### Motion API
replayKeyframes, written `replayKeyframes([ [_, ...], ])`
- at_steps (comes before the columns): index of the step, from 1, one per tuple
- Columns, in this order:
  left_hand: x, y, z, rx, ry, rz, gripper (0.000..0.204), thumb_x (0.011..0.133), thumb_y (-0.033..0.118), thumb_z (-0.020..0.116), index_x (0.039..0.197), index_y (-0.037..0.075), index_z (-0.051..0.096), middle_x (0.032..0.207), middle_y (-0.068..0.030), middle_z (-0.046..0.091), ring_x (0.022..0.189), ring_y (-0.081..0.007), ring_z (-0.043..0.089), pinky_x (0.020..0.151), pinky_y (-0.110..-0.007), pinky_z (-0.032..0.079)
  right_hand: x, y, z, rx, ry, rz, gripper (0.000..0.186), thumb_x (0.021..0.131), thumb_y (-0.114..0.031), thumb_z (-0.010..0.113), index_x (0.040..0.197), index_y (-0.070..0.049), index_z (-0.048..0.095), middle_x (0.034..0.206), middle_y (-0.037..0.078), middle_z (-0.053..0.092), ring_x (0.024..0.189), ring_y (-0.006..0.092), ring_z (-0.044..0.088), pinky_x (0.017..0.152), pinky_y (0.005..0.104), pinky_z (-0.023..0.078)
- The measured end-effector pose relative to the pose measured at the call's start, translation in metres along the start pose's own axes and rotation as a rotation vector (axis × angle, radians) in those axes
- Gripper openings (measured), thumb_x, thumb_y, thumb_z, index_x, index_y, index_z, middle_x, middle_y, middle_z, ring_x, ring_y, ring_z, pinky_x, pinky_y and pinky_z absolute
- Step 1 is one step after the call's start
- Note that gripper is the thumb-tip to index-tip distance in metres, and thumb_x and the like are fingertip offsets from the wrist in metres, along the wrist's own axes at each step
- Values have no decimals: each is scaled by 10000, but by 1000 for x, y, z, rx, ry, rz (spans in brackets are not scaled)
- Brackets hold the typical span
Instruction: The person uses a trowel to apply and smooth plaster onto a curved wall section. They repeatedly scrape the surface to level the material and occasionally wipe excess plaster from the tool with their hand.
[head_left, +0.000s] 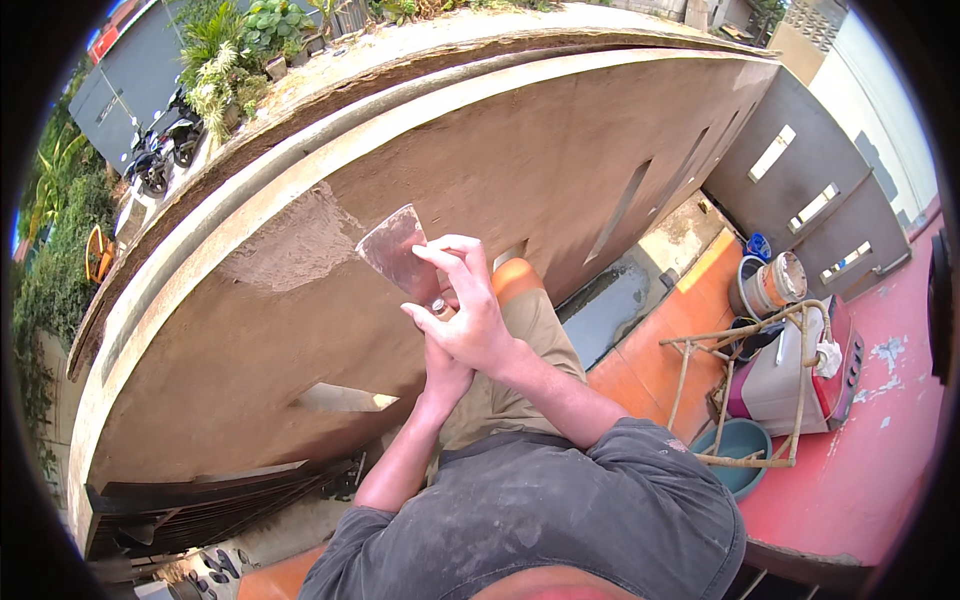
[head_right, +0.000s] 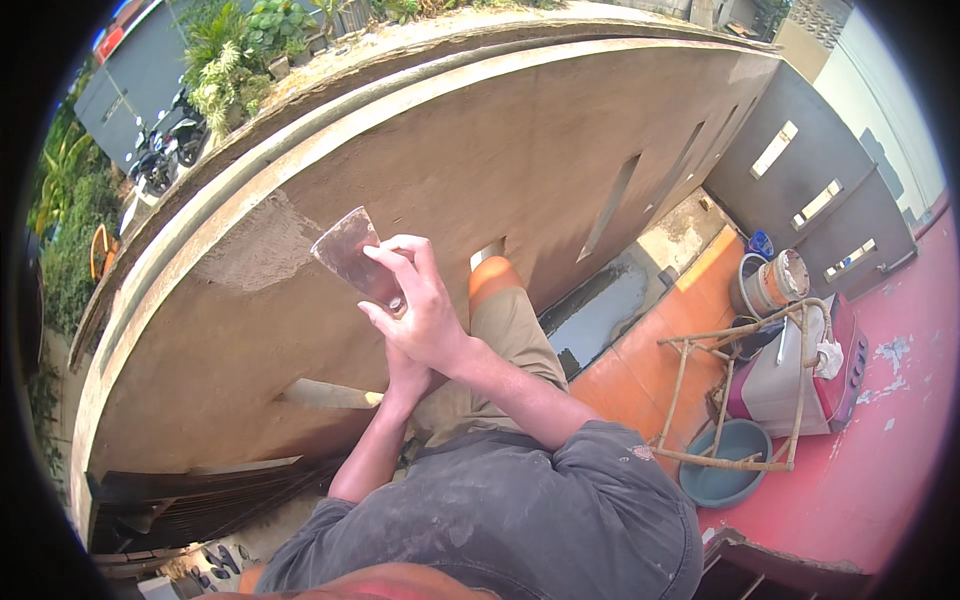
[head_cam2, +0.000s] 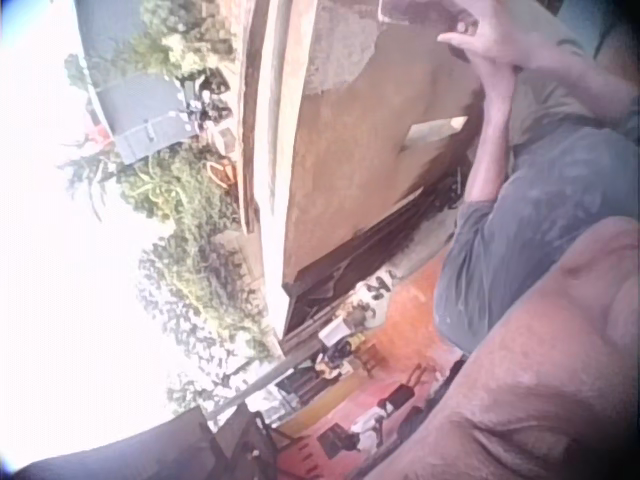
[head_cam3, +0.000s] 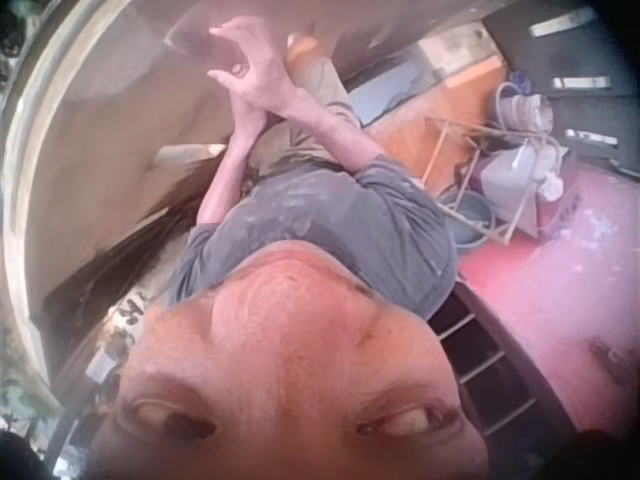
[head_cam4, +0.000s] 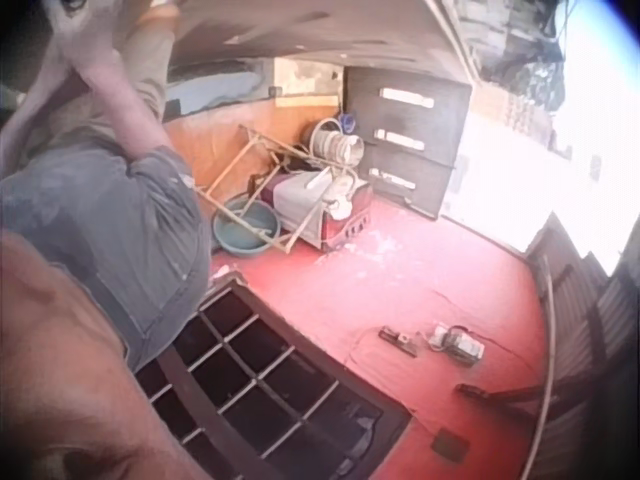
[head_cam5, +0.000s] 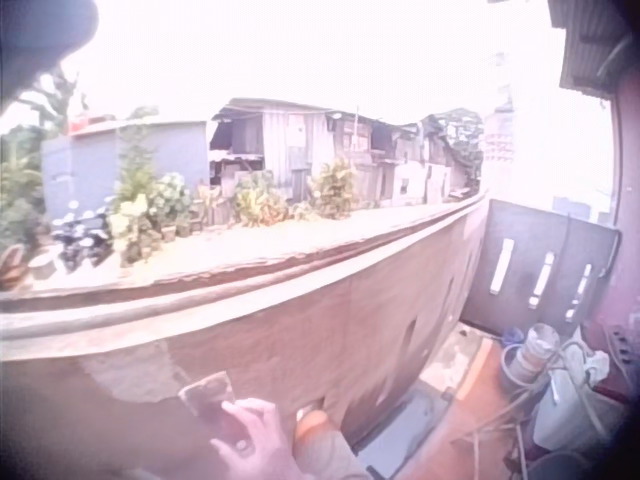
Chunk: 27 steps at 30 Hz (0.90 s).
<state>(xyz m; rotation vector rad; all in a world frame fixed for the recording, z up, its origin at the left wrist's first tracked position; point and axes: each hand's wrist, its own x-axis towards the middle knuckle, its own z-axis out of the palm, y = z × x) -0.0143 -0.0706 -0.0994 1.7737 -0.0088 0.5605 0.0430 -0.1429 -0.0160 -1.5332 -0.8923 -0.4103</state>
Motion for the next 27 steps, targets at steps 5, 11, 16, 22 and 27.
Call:
replayKeyframes([
  [5,-16,-1,2,-153,-169,10,590,933,11,600,1439,-17,297,1363,-183,465,1297,-275,491,1056,-385,428,-13,10,-11,-203,-13,-36,751,651,54,784,1364,-48,569,1282,149,505,1178,336,547,959,432,515],
  [11,-16,-8,10,-237,-142,-102,544,970,53,588,1441,-22,327,1385,-179,454,1301,-272,490,1060,-394,427,-9,3,-12,-450,57,-240,702,647,54,722,1333,-37,601,1354,111,531,1266,303,529,1075,452,425],
  [16,-21,-40,17,182,-4,51,542,982,92,605,1466,12,377,1399,-169,479,1303,-275,500,1046,-402,439,9,2,3,-476,-93,-322,643,717,28,677,1350,-30,574,1361,91,557,1329,286,506,1112,464,395],
  [22,-13,-56,13,-51,38,-62,596,961,104,641,1491,35,377,1423,-146,452,1326,-263,472,1052,-389,433,20,18,25,-426,-154,-374,580,751,50,656,1322,-25,584,1393,115,555,1346,303,501,1133,459,409],
  [27,-15,-41,17,-90,95,-83,596,950,73,649,1474,36,367,1401,-129,448,1324,-247,468,1049,-379,436,11,20,32,-439,-129,-368,540,771,82,632,1304,1,604,1383,141,564,1349,327,506,1121,463,442],
])
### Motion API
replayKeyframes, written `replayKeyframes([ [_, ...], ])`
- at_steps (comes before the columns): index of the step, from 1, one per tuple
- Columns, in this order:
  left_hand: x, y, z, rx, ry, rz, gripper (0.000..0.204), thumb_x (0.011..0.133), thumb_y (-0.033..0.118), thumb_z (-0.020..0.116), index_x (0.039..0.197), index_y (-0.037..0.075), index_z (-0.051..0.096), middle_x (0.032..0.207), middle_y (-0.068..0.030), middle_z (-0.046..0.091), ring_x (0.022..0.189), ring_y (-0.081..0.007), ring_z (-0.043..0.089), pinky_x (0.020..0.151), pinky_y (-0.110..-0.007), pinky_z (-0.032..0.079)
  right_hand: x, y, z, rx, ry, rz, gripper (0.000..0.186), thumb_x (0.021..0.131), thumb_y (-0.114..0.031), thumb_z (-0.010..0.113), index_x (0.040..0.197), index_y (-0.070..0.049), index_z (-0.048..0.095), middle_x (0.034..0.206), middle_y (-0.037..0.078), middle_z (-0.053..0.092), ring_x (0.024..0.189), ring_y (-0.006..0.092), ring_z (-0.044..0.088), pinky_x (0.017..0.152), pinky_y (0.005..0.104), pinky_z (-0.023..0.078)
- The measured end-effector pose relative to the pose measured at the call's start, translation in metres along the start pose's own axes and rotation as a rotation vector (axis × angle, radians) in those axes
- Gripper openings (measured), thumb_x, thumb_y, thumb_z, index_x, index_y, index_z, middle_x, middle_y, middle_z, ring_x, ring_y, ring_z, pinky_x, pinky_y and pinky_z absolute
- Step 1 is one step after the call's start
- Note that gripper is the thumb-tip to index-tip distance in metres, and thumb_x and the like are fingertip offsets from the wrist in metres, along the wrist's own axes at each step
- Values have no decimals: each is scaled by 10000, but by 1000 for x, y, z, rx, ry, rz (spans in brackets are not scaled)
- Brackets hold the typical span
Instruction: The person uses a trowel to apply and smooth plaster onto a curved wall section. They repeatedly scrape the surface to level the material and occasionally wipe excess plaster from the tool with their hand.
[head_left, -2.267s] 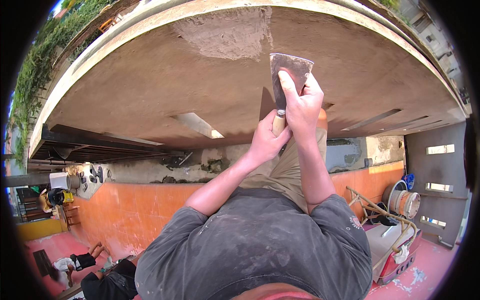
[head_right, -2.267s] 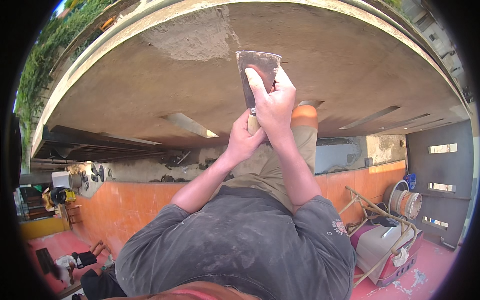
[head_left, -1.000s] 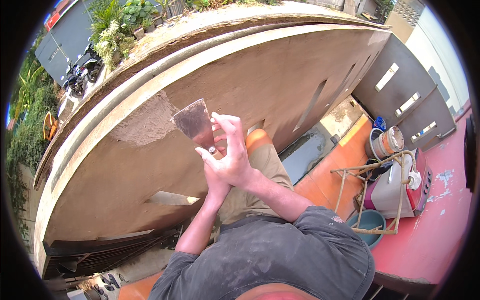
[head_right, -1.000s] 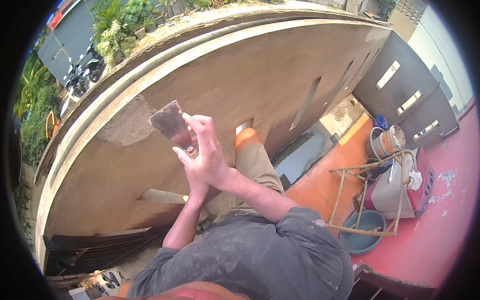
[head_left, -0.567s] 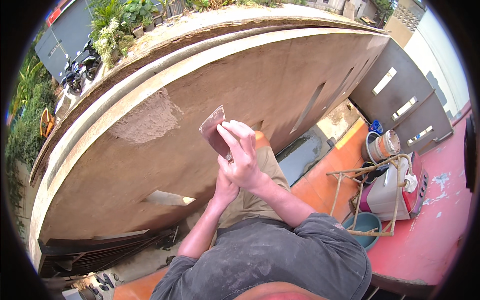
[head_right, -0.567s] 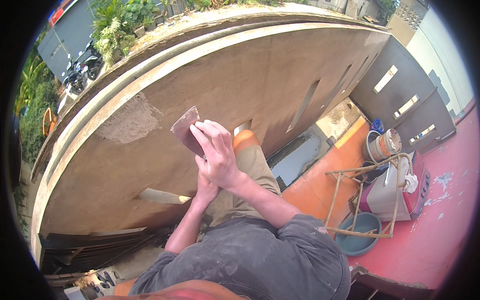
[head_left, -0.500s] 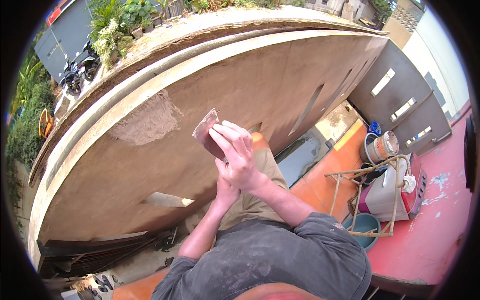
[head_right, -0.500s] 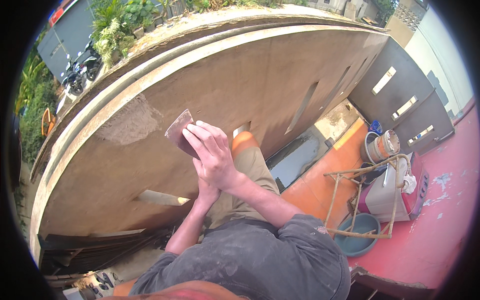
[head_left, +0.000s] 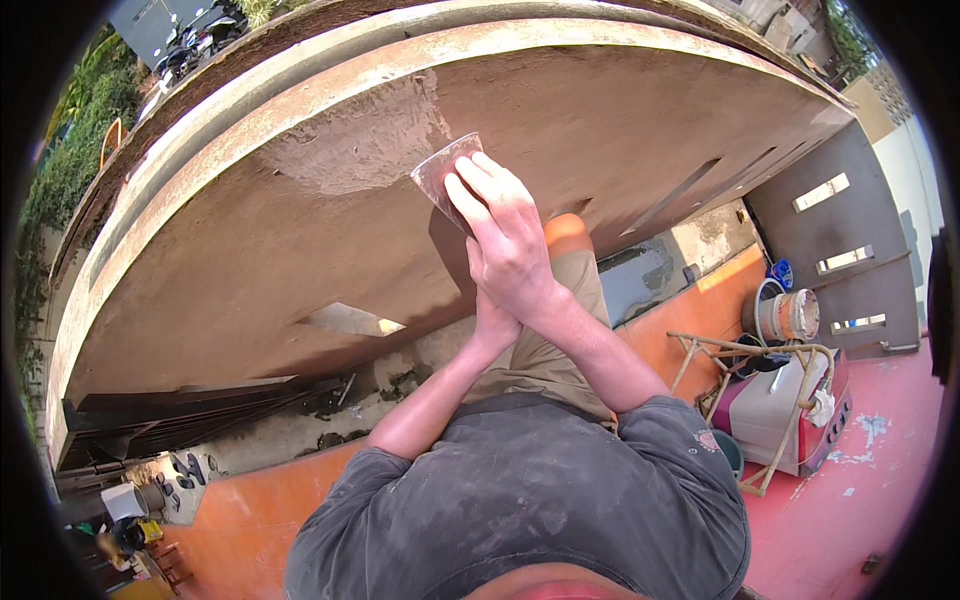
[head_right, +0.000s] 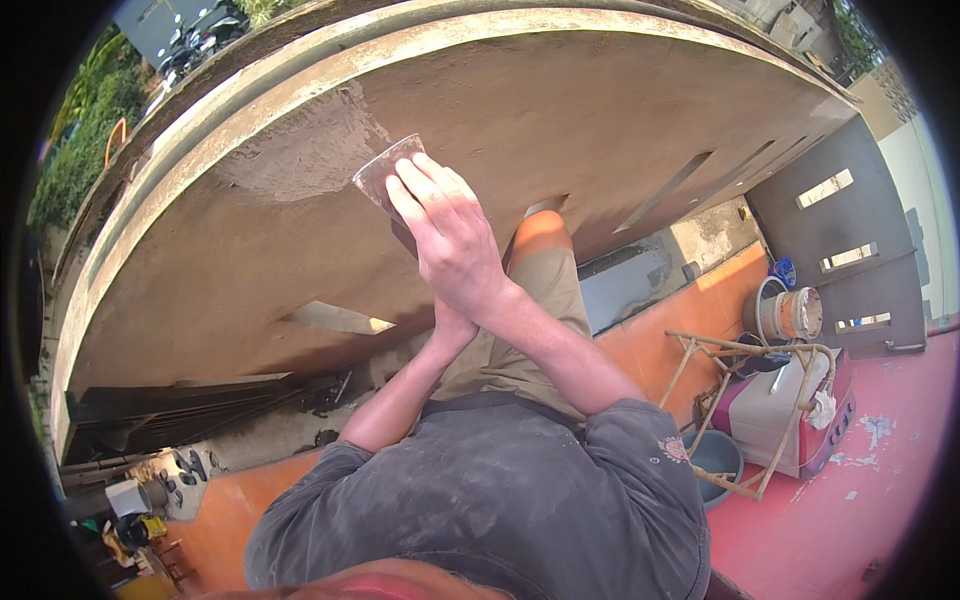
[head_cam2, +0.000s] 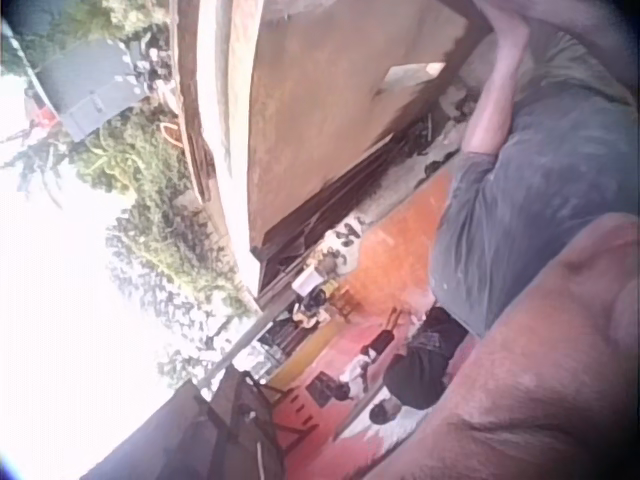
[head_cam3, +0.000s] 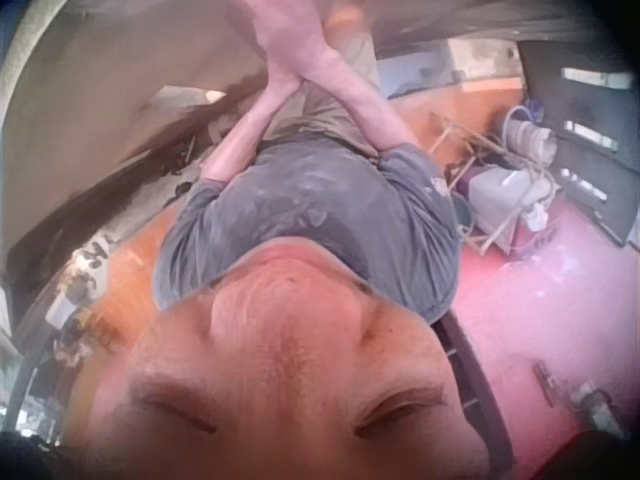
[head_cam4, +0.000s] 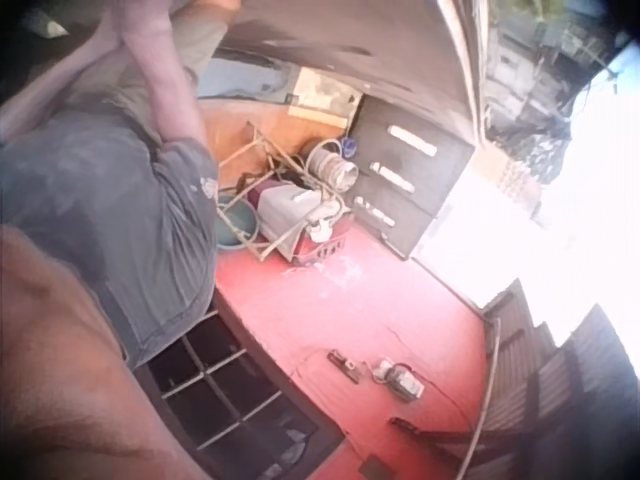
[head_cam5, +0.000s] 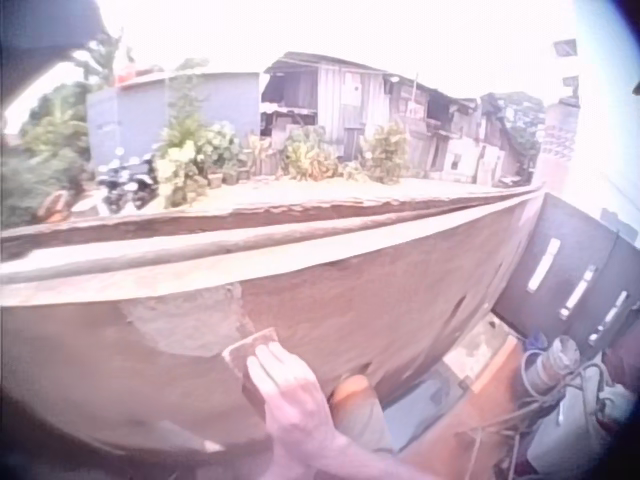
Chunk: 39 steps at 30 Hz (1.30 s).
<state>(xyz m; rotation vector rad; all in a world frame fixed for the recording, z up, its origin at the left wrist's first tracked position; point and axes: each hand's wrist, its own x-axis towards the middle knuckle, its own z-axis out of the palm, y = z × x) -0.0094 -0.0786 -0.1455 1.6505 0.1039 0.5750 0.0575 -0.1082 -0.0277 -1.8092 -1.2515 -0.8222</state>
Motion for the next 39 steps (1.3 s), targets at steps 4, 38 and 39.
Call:
replayKeyframes([
  [4,-8,-7,-2,48,74,36,578,949,66,650,1457,37,377,1378,-127,456,1315,-247,471,1043,-383,439,-2,-6,6,27,-36,-2,488,796,68,622,1282,35,610,1377,163,568,1352,339,506,1117,467,463],
  [38,0,-12,-5,-487,-100,-144,418,980,141,655,1350,35,492,1324,-106,550,1201,-213,575,921,-358,536,-18,-1,-7,219,-80,178,635,753,-37,791,1363,-22,613,1494,207,479,1368,363,495,1060,479,471],
  [39,-3,-8,-5,-616,-116,-205,297,981,133,657,1222,41,508,1117,-78,566,966,-177,585,742,-320,510,-19,-2,-6,338,-3,334,552,797,-68,779,1326,-21,627,1414,182,541,1257,303,559,1004,440,495],
])
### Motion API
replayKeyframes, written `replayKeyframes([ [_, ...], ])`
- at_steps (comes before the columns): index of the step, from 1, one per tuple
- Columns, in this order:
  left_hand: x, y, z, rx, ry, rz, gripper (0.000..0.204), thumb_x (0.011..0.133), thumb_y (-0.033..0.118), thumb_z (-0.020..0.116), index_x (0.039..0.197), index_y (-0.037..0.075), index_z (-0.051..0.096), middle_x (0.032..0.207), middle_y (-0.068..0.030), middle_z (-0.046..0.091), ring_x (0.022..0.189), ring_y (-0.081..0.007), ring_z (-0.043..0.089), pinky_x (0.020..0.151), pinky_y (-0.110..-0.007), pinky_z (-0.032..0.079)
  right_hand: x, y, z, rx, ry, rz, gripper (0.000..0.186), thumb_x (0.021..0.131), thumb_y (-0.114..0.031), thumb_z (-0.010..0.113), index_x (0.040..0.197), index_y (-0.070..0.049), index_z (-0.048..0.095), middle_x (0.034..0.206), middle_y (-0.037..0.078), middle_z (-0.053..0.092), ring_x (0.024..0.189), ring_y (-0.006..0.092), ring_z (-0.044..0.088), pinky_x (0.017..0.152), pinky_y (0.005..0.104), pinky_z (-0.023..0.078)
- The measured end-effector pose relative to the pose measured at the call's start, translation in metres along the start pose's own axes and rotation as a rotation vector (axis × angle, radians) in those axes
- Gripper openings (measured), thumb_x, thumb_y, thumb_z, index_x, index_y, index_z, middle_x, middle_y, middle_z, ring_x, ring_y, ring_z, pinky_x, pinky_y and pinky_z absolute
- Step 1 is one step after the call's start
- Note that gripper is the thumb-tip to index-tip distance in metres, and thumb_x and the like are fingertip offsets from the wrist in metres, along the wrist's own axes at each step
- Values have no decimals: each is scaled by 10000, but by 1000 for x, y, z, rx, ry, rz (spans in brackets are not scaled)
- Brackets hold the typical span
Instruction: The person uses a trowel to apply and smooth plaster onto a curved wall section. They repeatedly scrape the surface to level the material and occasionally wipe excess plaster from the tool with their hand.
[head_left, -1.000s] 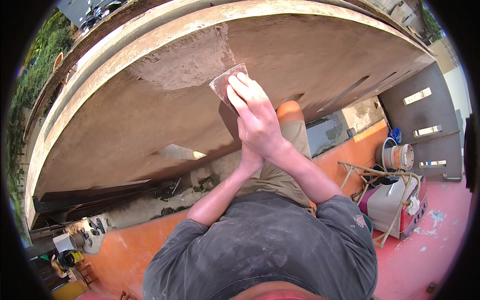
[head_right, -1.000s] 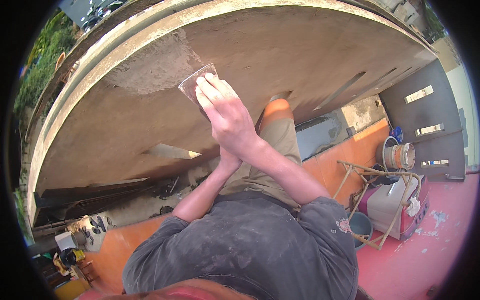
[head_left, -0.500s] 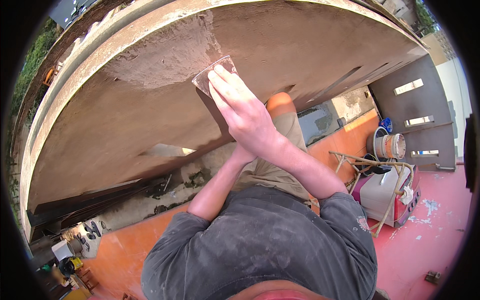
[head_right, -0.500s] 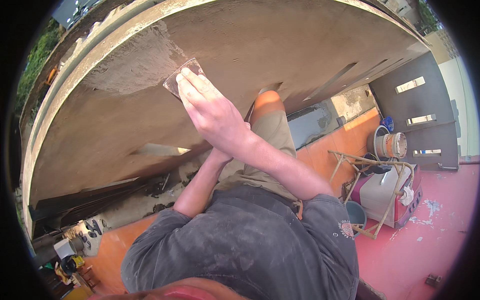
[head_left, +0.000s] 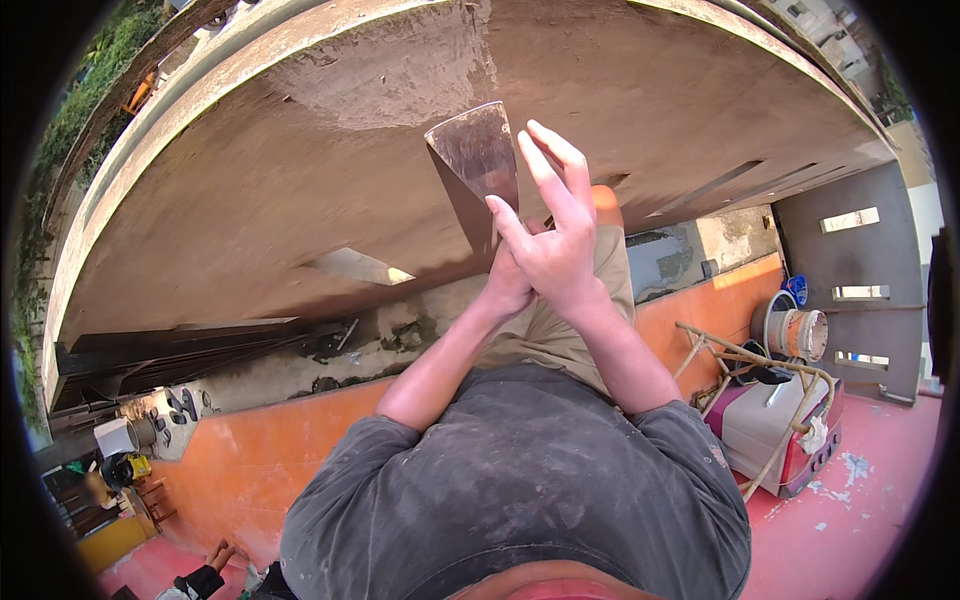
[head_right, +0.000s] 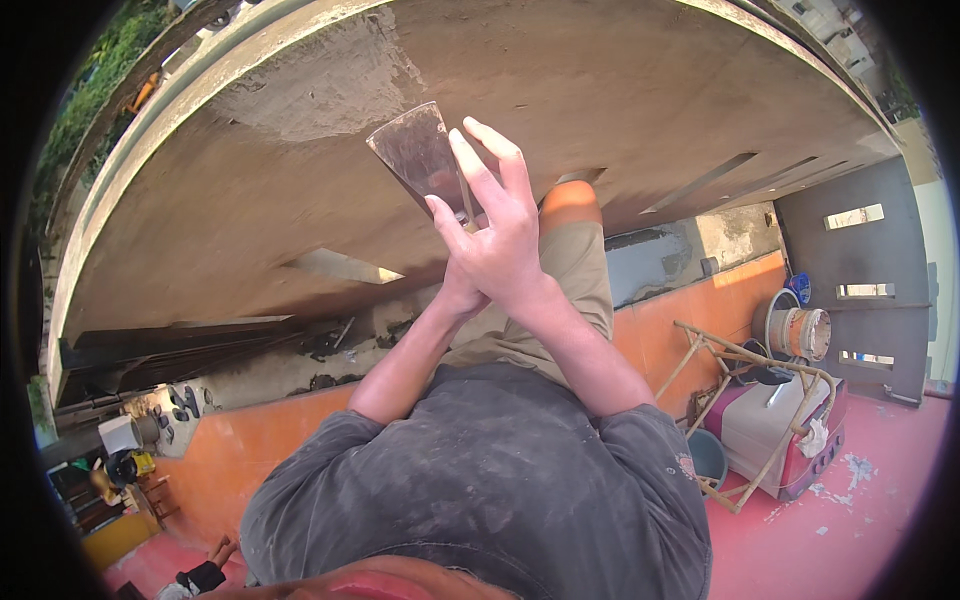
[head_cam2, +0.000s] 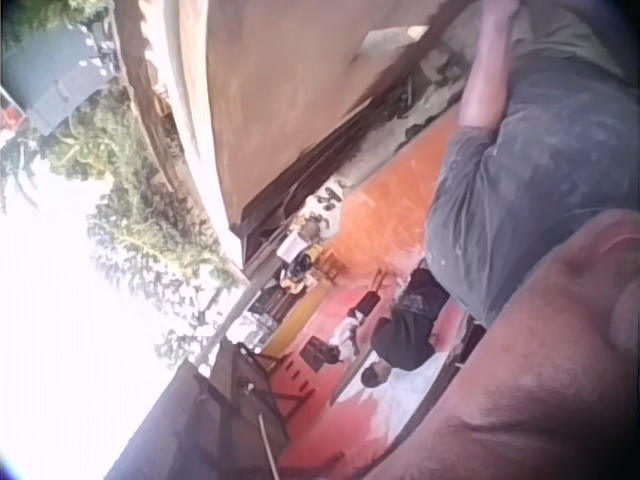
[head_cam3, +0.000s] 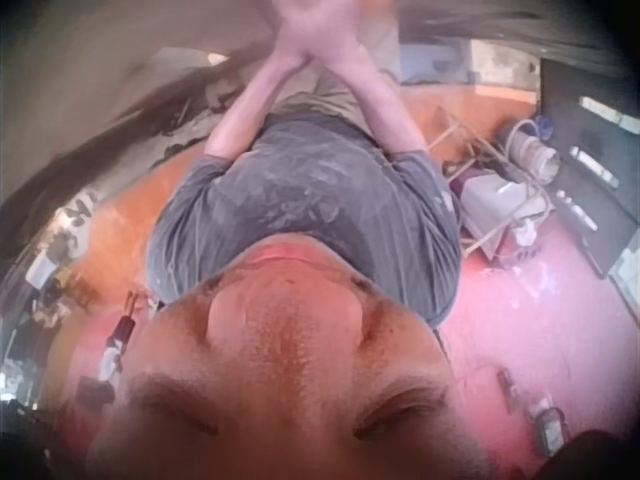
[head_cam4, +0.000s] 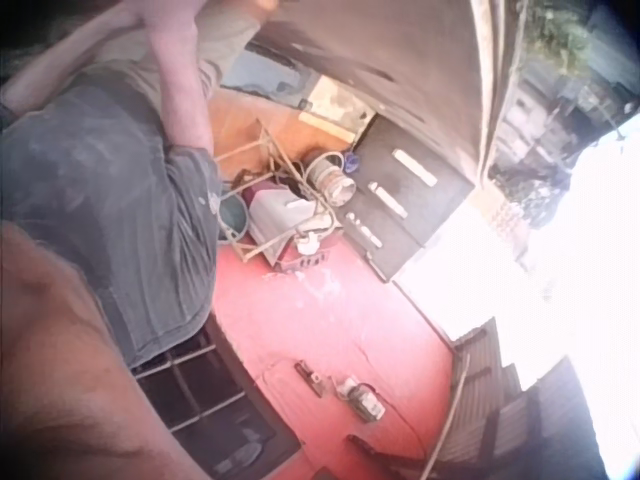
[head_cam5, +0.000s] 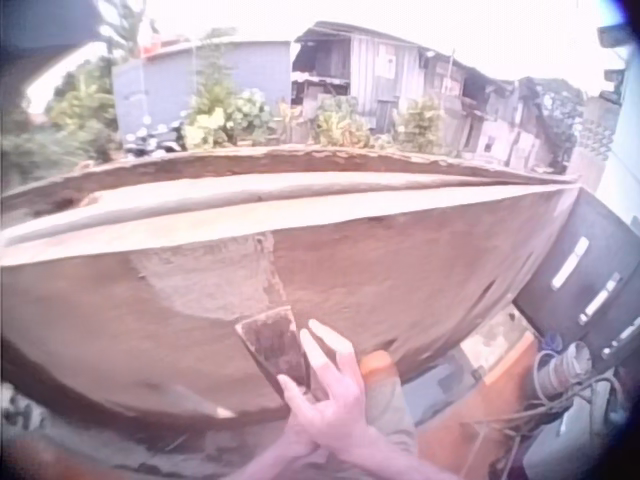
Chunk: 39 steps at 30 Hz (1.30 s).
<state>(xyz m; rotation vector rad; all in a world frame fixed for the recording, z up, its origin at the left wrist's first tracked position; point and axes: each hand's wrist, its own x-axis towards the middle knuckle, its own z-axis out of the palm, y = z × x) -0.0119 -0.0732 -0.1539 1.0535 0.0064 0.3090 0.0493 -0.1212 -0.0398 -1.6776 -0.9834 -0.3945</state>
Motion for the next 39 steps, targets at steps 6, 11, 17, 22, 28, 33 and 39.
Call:
replayKeyframes([
  [6,-8,-1,2,-224,-4,-109,131,987,116,649,1008,66,529,665,6,496,508,-92,456,464,-264,364,16,16,0,734,-340,756,281,1014,-207,630,1168,22,681,987,54,718,842,119,677,733,295,578],
  [11,-2,9,1,-200,3,-37,135,1003,96,606,924,52,505,652,-8,511,509,-97,482,458,-255,366,40,-5,7,791,-271,830,287,1035,-254,604,969,0,720,787,44,692,700,80,636,589,253,535],
  [17,3,28,12,-120,95,-87,103,988,76,595,904,42,547,664,4,533,529,-72,485,468,-252,348,49,-20,19,602,-158,720,327,1018,-257,621,834,4,692,671,43,670,556,92,606,489,258,470],
  [22,4,23,16,-196,43,-55,56,980,71,613,963,57,561,694,7,543,541,-67,482,471,-244,338,49,-19,22,546,-164,654,366,1010,-273,631,777,6,673,623,50,650,511,90,585,456,265,449],
  [28,13,39,22,-331,2,-90,56,982,66,614,1015,60,568,713,6,540,562,-65,482,479,-242,332,60,-26,21,472,-185,587,377,1004,-280,636,771,12,685,606,65,653,483,97,579,449,273,451],
  [33,5,41,19,-269,-85,-88,53,987,67,606,1024,64,568,710,8,541,564,-65,486,479,-240,324,59,-31,17,526,-184,703,369,1000,-283,638,788,16,682,606,73,652,496,106,597,462,268,467],
  [39,5,40,8,-224,-123,-87,45,985,71,610,1011,65,573,718,4,561,560,-67,499,475,-242,322,58,-34,20,523,-154,697,377,1008,-280,631,771,11,670,610,72,651,495,103,592,465,268,468],
])
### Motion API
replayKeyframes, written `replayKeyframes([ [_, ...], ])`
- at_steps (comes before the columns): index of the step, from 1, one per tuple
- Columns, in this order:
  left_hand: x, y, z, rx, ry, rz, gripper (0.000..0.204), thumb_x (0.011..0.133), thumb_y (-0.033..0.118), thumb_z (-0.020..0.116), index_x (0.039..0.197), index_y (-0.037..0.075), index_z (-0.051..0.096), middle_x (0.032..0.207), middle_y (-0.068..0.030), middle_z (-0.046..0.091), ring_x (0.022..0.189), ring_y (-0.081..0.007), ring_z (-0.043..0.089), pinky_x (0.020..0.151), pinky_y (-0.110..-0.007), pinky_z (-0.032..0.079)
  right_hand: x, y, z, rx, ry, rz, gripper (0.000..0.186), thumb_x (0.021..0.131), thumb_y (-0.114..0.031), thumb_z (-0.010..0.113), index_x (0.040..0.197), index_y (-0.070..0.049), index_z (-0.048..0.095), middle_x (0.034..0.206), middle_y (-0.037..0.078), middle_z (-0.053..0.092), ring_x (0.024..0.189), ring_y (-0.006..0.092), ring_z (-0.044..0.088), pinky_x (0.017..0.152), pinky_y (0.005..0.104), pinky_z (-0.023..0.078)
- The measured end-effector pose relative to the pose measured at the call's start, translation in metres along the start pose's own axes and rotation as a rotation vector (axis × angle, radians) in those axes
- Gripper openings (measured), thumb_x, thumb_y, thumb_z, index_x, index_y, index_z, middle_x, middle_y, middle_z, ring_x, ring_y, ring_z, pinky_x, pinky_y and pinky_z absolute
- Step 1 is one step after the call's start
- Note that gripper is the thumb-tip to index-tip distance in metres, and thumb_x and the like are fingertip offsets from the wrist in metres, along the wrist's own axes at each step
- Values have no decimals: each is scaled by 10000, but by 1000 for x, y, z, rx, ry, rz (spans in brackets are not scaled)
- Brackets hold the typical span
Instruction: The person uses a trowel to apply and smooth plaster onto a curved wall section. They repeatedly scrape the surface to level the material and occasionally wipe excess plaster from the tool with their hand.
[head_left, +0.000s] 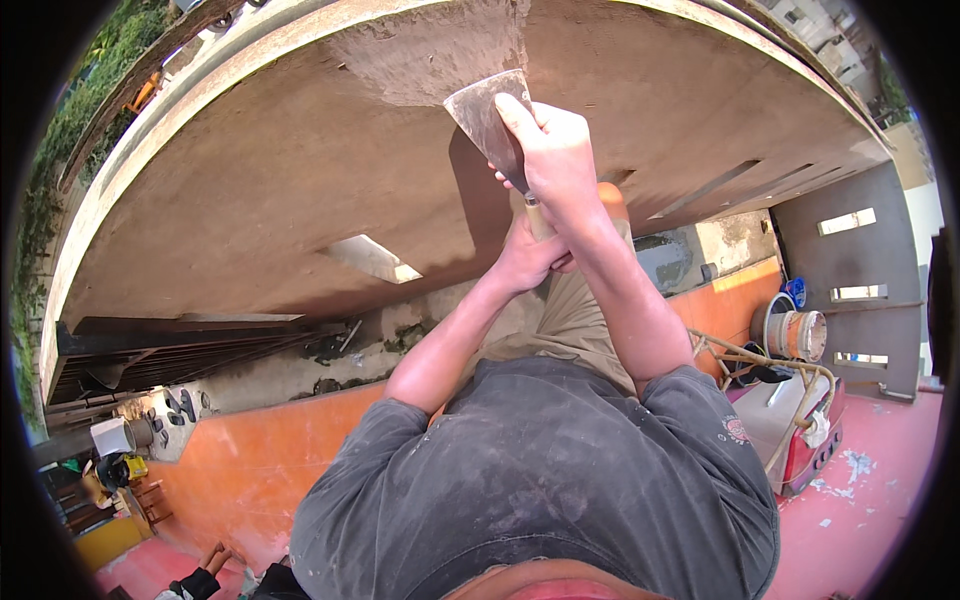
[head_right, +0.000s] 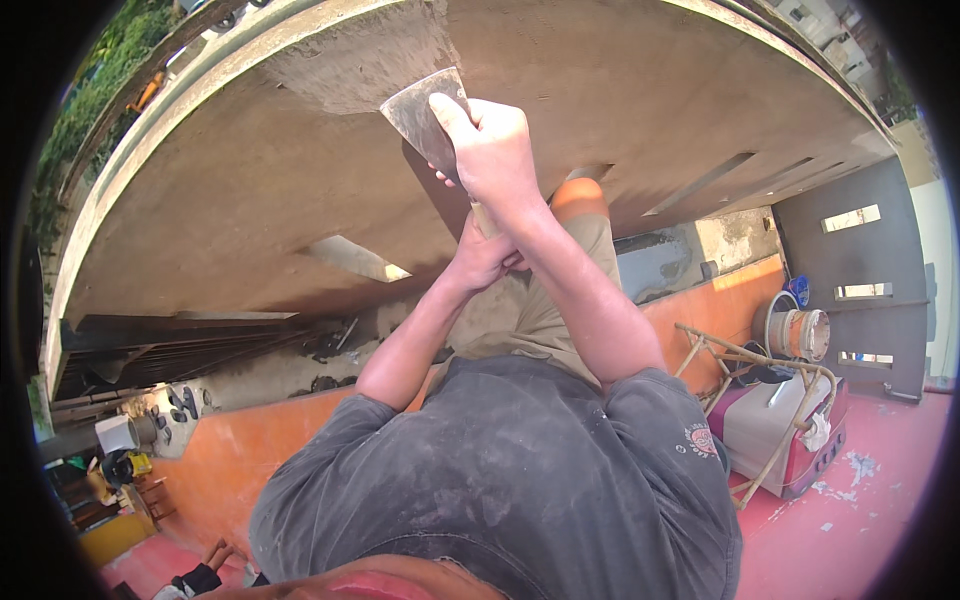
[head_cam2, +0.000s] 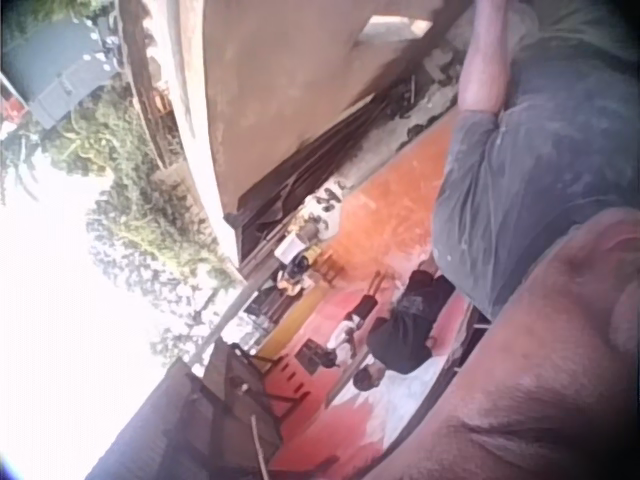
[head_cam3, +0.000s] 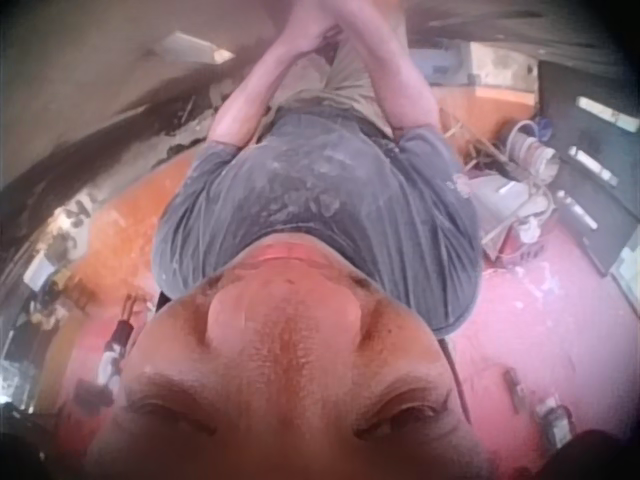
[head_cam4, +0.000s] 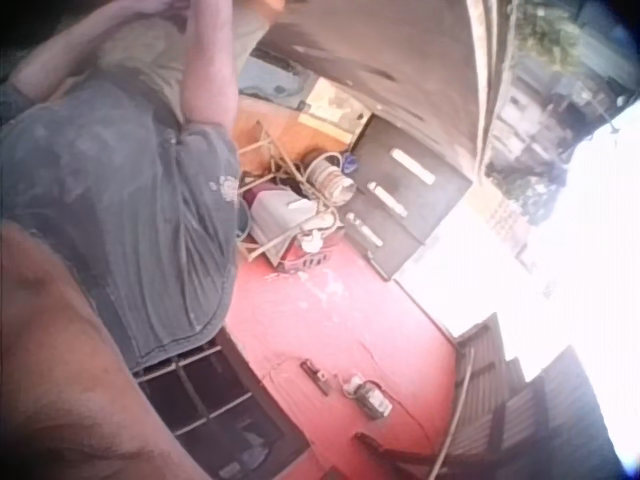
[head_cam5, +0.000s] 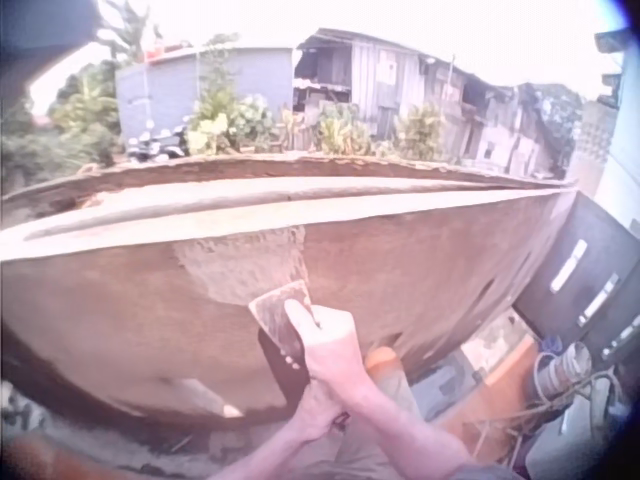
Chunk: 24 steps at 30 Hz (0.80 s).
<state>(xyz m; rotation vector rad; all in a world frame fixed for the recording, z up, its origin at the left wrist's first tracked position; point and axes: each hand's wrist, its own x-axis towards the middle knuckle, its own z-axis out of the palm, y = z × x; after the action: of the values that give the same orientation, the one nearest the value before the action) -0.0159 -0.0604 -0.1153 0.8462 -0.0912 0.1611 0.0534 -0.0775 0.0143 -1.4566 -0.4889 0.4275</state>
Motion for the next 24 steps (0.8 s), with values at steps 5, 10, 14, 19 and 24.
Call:
replayKeyframes([
  [5,3,-4,-7,48,-2,-7,38,977,72,618,979,60,581,725,2,575,560,-66,500,476,-246,325,-1,5,0,-15,12,-29,382,1011,-285,628,771,9,674,609,68,650,494,99,588,460,265,459],
  [10,4,-6,-5,51,54,1,45,973,76,624,953,54,589,721,1,576,566,-65,501,481,-245,325,3,9,1,-29,34,-58,375,1012,-281,627,775,5,679,598,61,641,489,97,579,452,266,452],
  [14,6,-9,-14,47,-9,-33,44,964,76,631,981,55,597,721,1,580,578,-66,514,490,-235,342,1,17,-1,-49,45,-63,367,1012,-276,628,778,3,681,594,60,637,485,97,575,448,268,449],
  [19,1,-7,-7,63,66,-46,84,958,81,641,1021,58,590,724,6,582,583,-67,527,494,-227,362,0,16,2,-24,71,-57,362,1006,-263,633,770,9,676,584,61,631,475,97,567,444,273,443],
  [24,-1,-17,-14,93,43,-17,94,962,91,644,1025,56,584,726,3,582,583,-67,531,493,-233,371,0,24,-2,-30,40,-67,345,997,-255,646,772,3,677,595,58,635,487,98,573,442,270,442],
])
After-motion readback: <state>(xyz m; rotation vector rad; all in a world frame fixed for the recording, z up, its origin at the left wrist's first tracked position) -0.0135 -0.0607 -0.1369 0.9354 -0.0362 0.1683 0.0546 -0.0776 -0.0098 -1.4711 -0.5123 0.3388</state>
